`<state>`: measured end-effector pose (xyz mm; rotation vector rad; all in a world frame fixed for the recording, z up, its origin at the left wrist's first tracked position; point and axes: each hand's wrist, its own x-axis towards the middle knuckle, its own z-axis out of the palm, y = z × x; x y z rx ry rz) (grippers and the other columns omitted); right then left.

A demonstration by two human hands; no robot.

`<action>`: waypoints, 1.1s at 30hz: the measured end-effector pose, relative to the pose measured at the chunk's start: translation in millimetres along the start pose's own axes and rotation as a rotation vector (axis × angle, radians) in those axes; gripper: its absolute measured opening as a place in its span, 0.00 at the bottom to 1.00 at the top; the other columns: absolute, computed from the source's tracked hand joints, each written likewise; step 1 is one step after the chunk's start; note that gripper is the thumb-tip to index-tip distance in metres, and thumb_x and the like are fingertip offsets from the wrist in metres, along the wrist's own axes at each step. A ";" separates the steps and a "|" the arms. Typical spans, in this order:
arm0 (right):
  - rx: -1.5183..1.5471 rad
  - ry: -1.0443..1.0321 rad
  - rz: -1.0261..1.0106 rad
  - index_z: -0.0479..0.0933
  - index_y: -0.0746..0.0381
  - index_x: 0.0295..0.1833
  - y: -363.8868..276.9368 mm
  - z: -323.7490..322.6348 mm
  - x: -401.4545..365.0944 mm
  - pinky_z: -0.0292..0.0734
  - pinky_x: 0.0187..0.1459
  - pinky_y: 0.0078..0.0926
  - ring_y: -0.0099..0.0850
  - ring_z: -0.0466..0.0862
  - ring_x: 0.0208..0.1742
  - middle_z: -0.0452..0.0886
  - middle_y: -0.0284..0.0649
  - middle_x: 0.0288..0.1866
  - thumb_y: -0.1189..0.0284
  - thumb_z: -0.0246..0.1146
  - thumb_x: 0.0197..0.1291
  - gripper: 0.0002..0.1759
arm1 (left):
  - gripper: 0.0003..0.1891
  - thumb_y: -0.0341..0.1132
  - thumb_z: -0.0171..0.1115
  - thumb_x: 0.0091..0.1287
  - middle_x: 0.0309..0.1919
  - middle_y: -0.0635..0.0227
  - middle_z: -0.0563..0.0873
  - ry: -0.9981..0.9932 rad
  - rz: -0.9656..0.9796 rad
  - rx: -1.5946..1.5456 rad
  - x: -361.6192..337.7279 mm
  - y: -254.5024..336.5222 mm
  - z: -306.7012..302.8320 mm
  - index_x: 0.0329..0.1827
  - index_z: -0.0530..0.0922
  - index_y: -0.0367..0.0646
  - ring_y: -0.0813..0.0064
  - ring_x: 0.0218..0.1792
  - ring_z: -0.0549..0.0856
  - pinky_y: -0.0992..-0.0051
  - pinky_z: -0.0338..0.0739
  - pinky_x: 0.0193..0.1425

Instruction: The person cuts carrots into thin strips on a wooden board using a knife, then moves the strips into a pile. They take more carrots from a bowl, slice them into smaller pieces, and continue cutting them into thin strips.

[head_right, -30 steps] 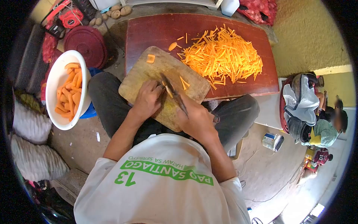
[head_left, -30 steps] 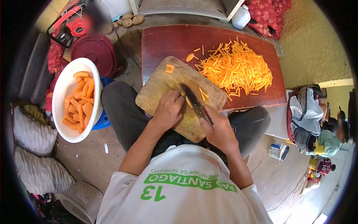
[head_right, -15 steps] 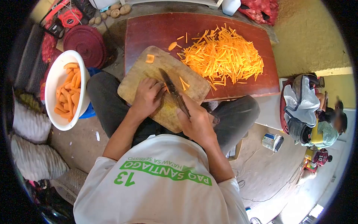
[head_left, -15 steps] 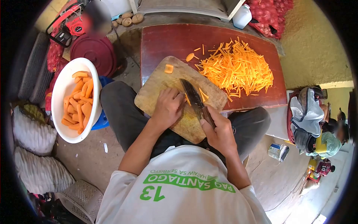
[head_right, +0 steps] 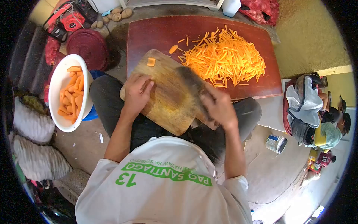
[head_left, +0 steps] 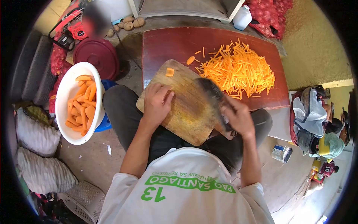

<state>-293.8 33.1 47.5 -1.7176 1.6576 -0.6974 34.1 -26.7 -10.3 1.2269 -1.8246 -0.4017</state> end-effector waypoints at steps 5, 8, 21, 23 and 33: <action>-0.123 0.323 -0.084 0.83 0.73 0.71 22.5 -33.9 36.0 0.87 0.45 0.34 0.35 0.93 0.40 0.95 0.51 0.45 0.74 0.72 0.75 0.23 | 0.16 0.28 0.79 0.68 0.58 0.52 0.88 -0.116 0.012 0.080 17.8 4.8 -6.0 0.57 0.89 0.38 0.45 0.59 0.86 0.53 0.79 0.65; 0.239 0.284 0.123 0.83 0.72 0.71 14.4 -39.9 30.5 0.79 0.32 0.26 0.22 0.82 0.30 0.88 0.37 0.35 0.76 0.70 0.77 0.21 | 0.18 0.30 0.79 0.67 0.59 0.53 0.87 -0.160 0.001 0.131 36.8 -7.3 -6.9 0.59 0.89 0.40 0.45 0.61 0.85 0.51 0.77 0.68; 0.124 -0.007 -0.077 0.81 0.73 0.72 -45.2 25.8 4.2 0.85 0.57 0.33 0.40 0.90 0.47 0.90 0.55 0.50 0.79 0.72 0.71 0.25 | 0.17 0.31 0.80 0.64 0.53 0.57 0.88 -0.149 0.104 0.263 38.7 0.8 19.5 0.55 0.90 0.40 0.46 0.58 0.84 0.51 0.77 0.63; 0.082 0.036 -0.174 0.81 0.72 0.72 -48.0 25.6 15.4 0.85 0.57 0.37 0.50 0.92 0.50 0.89 0.61 0.52 0.78 0.71 0.71 0.26 | 0.17 0.30 0.79 0.65 0.54 0.58 0.89 -0.068 0.052 0.310 41.9 5.8 20.6 0.57 0.90 0.40 0.46 0.58 0.84 0.50 0.77 0.63; 0.082 -0.016 -0.191 0.82 0.70 0.70 -63.6 35.1 41.4 0.84 0.57 0.43 0.51 0.92 0.51 0.90 0.59 0.52 0.76 0.72 0.72 0.24 | 0.17 0.23 0.75 0.63 0.53 0.52 0.90 -0.184 0.058 -0.006 52.6 -32.2 17.9 0.55 0.89 0.35 0.44 0.57 0.85 0.53 0.79 0.63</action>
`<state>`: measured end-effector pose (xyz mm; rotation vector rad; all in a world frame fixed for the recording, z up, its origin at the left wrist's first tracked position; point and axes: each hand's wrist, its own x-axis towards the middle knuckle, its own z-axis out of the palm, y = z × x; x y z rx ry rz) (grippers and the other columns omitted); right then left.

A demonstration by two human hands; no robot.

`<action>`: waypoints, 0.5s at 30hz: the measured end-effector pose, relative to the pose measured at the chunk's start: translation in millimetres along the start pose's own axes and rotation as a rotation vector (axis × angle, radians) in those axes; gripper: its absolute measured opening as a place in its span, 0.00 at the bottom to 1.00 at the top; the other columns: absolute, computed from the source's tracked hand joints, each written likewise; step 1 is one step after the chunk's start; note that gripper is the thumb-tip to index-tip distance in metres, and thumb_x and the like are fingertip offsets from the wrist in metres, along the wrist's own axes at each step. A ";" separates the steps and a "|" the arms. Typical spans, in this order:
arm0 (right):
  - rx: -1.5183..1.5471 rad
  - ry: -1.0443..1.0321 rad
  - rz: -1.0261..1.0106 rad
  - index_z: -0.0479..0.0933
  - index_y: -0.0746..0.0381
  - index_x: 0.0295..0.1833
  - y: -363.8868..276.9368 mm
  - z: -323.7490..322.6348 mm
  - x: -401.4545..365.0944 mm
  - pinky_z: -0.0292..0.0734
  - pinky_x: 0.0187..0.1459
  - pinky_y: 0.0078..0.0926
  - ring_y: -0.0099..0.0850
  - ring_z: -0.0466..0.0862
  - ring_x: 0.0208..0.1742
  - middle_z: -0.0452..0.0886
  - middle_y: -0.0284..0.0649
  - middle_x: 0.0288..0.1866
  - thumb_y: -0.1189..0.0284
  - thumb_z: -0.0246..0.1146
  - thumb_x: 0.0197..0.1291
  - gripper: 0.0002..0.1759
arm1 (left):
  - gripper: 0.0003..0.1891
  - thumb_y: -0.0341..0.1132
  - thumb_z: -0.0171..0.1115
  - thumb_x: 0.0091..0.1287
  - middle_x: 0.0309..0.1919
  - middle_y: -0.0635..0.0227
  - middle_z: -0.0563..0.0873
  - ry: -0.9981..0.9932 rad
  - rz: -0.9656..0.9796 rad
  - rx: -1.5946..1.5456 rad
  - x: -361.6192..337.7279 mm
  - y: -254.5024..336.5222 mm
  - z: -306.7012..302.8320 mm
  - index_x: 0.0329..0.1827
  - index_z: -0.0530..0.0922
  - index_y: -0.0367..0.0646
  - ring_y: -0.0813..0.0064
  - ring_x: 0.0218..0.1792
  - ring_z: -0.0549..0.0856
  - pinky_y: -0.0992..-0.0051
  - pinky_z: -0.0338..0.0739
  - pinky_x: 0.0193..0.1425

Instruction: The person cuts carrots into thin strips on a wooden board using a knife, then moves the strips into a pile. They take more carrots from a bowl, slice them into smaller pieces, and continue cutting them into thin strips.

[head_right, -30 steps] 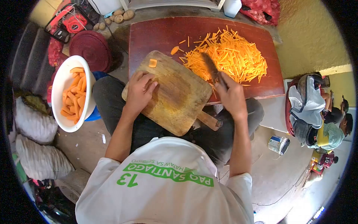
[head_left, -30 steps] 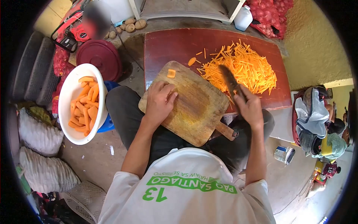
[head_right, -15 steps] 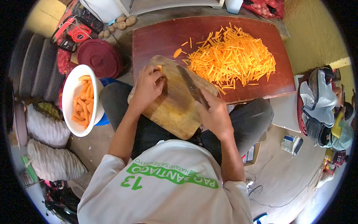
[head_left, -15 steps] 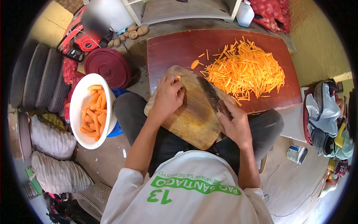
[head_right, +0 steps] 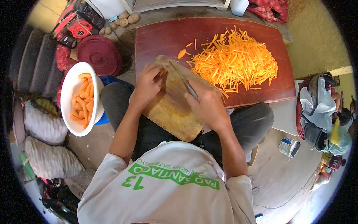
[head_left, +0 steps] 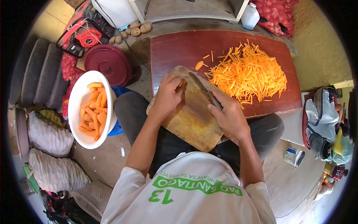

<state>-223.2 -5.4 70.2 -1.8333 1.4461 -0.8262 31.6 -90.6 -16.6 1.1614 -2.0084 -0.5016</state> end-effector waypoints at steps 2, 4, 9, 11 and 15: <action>-0.031 -0.025 -0.006 0.82 0.70 0.70 -5.8 2.1 1.0 0.84 0.57 0.44 0.53 0.92 0.51 0.90 0.59 0.52 0.75 0.72 0.72 0.24 | 0.14 0.22 0.73 0.63 0.52 0.52 0.90 -0.021 0.023 -0.090 -3.6 -4.2 -0.5 0.52 0.90 0.34 0.43 0.57 0.86 0.53 0.79 0.64; -0.100 -0.043 -0.048 0.82 0.70 0.71 -9.9 5.6 1.8 0.84 0.57 0.45 0.56 0.92 0.52 0.90 0.59 0.53 0.75 0.72 0.72 0.24 | 0.13 0.21 0.73 0.62 0.54 0.52 0.90 -0.039 0.046 -0.038 -2.9 -1.5 -1.2 0.50 0.90 0.34 0.43 0.57 0.85 0.53 0.80 0.63; -0.117 -0.044 -0.105 0.79 0.68 0.75 -12.8 21.8 -0.7 0.86 0.57 0.49 0.60 0.91 0.56 0.90 0.60 0.55 0.74 0.72 0.73 0.27 | 0.16 0.22 0.73 0.55 0.56 0.53 0.86 -0.129 0.001 0.186 -3.1 15.1 -18.4 0.48 0.90 0.34 0.44 0.56 0.82 0.52 0.80 0.64; -0.168 -0.061 -0.111 0.78 0.68 0.76 -20.6 23.3 -1.8 0.87 0.56 0.51 0.61 0.91 0.57 0.89 0.61 0.56 0.74 0.72 0.73 0.28 | 0.20 0.23 0.72 0.50 0.56 0.55 0.84 -0.157 -0.018 0.150 -4.1 14.2 -18.8 0.49 0.90 0.36 0.45 0.57 0.81 0.51 0.79 0.66; -0.227 -0.118 -0.067 0.76 0.68 0.76 -40.7 19.6 -0.9 0.87 0.54 0.53 0.64 0.89 0.57 0.89 0.62 0.57 0.74 0.71 0.74 0.28 | 0.18 0.24 0.73 0.49 0.53 0.55 0.83 -0.163 0.000 0.128 0.5 13.2 -20.9 0.47 0.87 0.35 0.45 0.57 0.81 0.51 0.79 0.67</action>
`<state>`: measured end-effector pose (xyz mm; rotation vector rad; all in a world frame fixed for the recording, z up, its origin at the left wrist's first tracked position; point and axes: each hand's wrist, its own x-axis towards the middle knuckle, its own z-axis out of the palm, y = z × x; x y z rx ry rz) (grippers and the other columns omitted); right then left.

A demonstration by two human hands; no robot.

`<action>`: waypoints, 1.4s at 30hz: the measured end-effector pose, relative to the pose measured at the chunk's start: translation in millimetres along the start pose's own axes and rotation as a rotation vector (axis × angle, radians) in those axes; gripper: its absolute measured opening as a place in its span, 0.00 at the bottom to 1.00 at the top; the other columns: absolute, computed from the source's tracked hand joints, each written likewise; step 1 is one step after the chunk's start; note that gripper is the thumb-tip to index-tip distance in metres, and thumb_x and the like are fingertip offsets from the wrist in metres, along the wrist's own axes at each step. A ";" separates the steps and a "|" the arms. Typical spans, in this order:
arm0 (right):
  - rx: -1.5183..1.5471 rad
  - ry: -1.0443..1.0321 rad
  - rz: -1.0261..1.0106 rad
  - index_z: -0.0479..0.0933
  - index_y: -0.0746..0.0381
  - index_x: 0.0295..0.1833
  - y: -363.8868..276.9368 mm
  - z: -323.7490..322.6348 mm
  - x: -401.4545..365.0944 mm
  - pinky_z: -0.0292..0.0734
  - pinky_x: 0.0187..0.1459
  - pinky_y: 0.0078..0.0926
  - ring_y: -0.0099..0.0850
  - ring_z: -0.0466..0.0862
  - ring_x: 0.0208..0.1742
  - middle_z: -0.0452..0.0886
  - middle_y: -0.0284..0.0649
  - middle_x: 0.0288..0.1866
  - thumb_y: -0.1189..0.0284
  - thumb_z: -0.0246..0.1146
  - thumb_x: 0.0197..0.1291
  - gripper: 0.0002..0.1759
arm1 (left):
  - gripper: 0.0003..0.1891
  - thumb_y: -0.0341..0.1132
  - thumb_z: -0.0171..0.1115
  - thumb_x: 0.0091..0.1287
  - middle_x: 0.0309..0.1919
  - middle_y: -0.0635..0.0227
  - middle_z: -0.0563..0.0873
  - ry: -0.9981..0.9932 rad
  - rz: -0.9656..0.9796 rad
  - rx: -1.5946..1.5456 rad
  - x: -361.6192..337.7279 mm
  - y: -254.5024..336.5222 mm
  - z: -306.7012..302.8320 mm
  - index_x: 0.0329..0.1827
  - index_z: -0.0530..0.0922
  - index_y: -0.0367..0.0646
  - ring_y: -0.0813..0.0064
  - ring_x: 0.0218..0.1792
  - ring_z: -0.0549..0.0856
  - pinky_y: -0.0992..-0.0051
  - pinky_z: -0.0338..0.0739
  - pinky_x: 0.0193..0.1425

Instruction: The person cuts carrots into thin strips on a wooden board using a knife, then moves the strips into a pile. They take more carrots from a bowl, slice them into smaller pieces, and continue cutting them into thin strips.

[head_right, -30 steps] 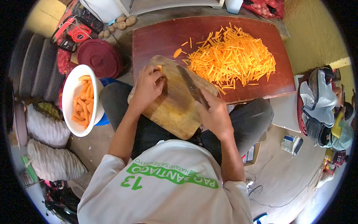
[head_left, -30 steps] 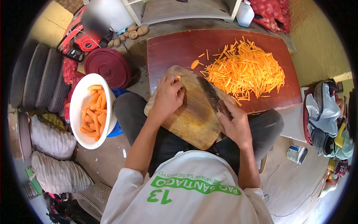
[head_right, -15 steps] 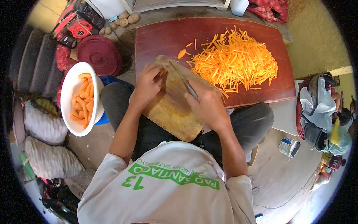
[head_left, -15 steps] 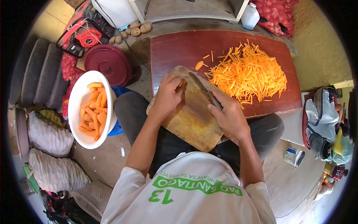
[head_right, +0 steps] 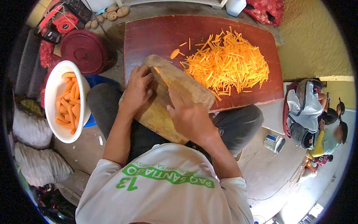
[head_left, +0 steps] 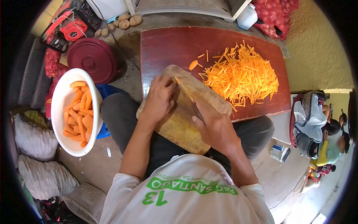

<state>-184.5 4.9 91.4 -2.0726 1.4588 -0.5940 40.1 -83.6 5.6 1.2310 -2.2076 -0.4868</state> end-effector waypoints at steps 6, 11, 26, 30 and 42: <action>-0.010 -0.040 0.048 0.76 0.68 0.73 4.9 8.5 11.2 0.86 0.52 0.55 0.67 0.88 0.56 0.88 0.63 0.57 0.73 0.69 0.76 0.24 | 0.19 0.23 0.73 0.49 0.52 0.53 0.84 0.021 0.020 0.000 1.9 2.3 -1.6 0.47 0.87 0.33 0.44 0.56 0.81 0.51 0.80 0.67; 0.011 -0.005 0.018 0.76 0.68 0.71 12.7 14.3 38.5 0.85 0.52 0.58 0.66 0.89 0.54 0.88 0.64 0.56 0.72 0.67 0.77 0.22 | 0.22 0.23 0.72 0.48 0.52 0.50 0.84 0.031 -0.008 -0.002 2.2 -1.4 4.5 0.50 0.89 0.31 0.44 0.56 0.81 0.52 0.81 0.66; -0.011 -0.039 0.053 0.77 0.66 0.71 4.1 17.5 40.9 0.84 0.53 0.59 0.67 0.88 0.54 0.88 0.62 0.55 0.73 0.67 0.77 0.22 | 0.11 0.20 0.71 0.51 0.47 0.55 0.86 0.057 -0.001 -0.023 -1.2 -5.7 5.6 0.39 0.87 0.35 0.48 0.54 0.84 0.55 0.82 0.62; 0.062 -0.035 0.032 0.77 0.66 0.71 9.8 23.1 52.3 0.84 0.53 0.58 0.66 0.88 0.54 0.88 0.62 0.55 0.73 0.67 0.76 0.22 | 0.14 0.20 0.72 0.49 0.48 0.55 0.86 0.050 -0.049 0.046 -2.8 1.8 4.6 0.41 0.89 0.35 0.48 0.54 0.84 0.54 0.82 0.62; 0.106 -0.003 0.033 0.78 0.67 0.70 7.9 19.1 44.4 0.84 0.52 0.57 0.67 0.87 0.54 0.88 0.62 0.54 0.72 0.67 0.76 0.21 | 0.18 0.19 0.72 0.46 0.42 0.55 0.86 0.085 -0.059 0.025 -2.0 -4.6 4.7 0.44 0.90 0.33 0.48 0.51 0.84 0.55 0.82 0.58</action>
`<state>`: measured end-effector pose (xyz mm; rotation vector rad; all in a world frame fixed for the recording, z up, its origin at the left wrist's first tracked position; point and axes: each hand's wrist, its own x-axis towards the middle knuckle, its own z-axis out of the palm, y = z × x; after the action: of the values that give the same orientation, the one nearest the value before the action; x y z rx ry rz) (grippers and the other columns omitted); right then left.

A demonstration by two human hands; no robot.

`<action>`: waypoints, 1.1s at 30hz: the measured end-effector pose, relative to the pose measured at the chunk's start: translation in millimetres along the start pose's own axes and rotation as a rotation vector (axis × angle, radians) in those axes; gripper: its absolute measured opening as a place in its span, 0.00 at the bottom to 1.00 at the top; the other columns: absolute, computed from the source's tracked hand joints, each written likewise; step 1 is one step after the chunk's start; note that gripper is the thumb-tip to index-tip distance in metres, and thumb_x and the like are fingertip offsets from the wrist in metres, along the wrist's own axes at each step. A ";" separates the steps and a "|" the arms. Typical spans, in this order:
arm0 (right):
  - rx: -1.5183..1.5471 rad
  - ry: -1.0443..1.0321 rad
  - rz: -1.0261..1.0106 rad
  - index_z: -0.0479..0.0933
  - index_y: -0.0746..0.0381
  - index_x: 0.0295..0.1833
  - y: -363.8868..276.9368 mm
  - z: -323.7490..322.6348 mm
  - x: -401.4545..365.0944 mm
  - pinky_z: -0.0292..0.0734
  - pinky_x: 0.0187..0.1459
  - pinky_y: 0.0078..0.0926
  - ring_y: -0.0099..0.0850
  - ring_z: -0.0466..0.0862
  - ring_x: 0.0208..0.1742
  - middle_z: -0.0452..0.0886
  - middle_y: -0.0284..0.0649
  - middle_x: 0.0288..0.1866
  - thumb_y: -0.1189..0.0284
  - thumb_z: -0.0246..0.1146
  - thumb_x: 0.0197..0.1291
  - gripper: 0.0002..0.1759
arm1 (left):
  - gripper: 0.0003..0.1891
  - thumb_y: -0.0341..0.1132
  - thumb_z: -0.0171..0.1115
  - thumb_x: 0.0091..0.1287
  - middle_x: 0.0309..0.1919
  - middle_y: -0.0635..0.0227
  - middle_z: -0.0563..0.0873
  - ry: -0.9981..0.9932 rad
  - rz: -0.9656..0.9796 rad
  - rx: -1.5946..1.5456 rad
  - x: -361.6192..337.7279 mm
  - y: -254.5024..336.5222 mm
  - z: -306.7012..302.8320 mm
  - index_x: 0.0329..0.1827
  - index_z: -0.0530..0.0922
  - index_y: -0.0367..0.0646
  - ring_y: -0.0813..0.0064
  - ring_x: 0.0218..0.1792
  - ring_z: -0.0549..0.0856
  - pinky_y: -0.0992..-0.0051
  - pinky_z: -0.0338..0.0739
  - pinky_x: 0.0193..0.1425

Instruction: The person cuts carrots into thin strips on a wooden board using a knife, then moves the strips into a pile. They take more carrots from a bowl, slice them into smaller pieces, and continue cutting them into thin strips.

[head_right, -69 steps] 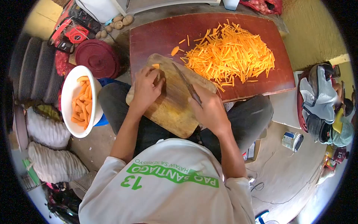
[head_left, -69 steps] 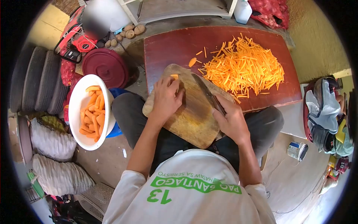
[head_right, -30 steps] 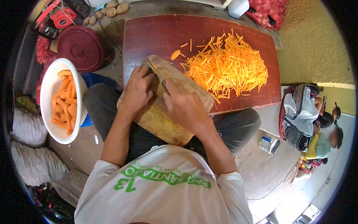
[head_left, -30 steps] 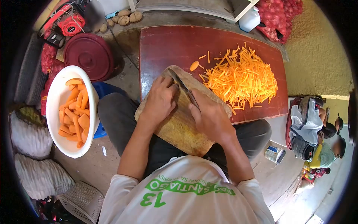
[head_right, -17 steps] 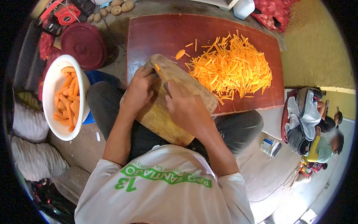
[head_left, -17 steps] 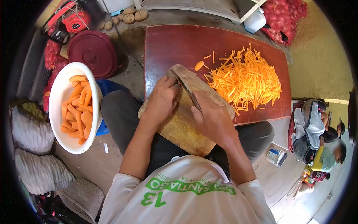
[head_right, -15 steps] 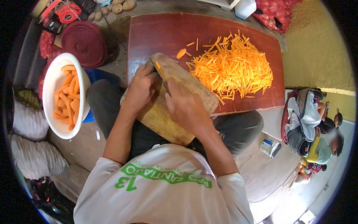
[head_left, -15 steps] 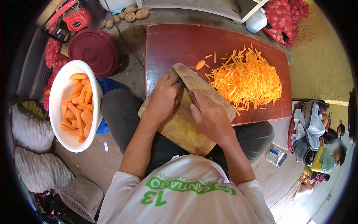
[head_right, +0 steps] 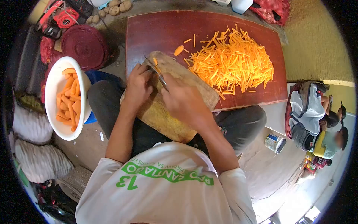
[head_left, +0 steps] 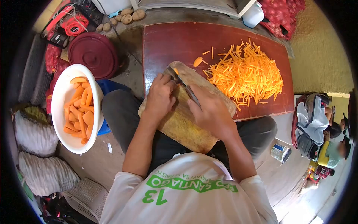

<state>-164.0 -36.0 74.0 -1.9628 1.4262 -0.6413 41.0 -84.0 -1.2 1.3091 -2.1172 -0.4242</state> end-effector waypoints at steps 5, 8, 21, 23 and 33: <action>-0.001 -0.021 0.007 0.79 0.69 0.69 3.4 5.2 4.7 0.84 0.53 0.57 0.67 0.88 0.55 0.88 0.63 0.54 0.73 0.68 0.75 0.21 | 0.16 0.20 0.72 0.46 0.42 0.53 0.86 0.003 -0.002 0.004 -2.2 1.9 -0.6 0.42 0.89 0.32 0.46 0.50 0.84 0.53 0.82 0.58; -0.015 -0.039 0.036 0.79 0.70 0.67 -2.8 -0.9 10.5 0.84 0.53 0.58 0.66 0.88 0.54 0.88 0.63 0.53 0.73 0.68 0.75 0.20 | 0.14 0.20 0.72 0.47 0.42 0.51 0.85 0.038 -0.005 0.007 -2.0 0.4 1.8 0.40 0.87 0.31 0.44 0.51 0.84 0.51 0.82 0.57; -0.038 -0.005 -0.014 0.78 0.68 0.64 -3.5 3.2 -0.3 0.82 0.52 0.63 0.67 0.89 0.51 0.88 0.66 0.47 0.70 0.64 0.78 0.17 | 0.13 0.20 0.71 0.49 0.43 0.48 0.85 0.069 -0.026 -0.055 -2.9 -2.5 6.0 0.39 0.84 0.32 0.41 0.51 0.84 0.49 0.81 0.57; -0.028 -0.007 -0.002 0.78 0.68 0.64 -0.8 2.5 -0.3 0.83 0.52 0.63 0.67 0.89 0.52 0.88 0.66 0.47 0.70 0.64 0.78 0.17 | 0.13 0.20 0.72 0.47 0.43 0.48 0.85 0.078 -0.026 -0.043 -1.8 -1.6 7.5 0.37 0.84 0.32 0.42 0.51 0.84 0.50 0.81 0.58; -0.013 0.010 0.055 0.82 0.70 0.64 1.8 -3.6 -3.5 0.85 0.52 0.47 0.61 0.90 0.48 0.89 0.62 0.49 0.72 0.69 0.75 0.18 | 0.14 0.19 0.71 0.49 0.42 0.48 0.86 0.095 -0.022 -0.070 0.6 -0.7 4.6 0.40 0.85 0.31 0.41 0.50 0.85 0.49 0.81 0.57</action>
<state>-168.7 -33.8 75.1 -1.9259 1.4887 -0.6188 38.4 -85.1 -4.9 1.2888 -1.9936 -0.4330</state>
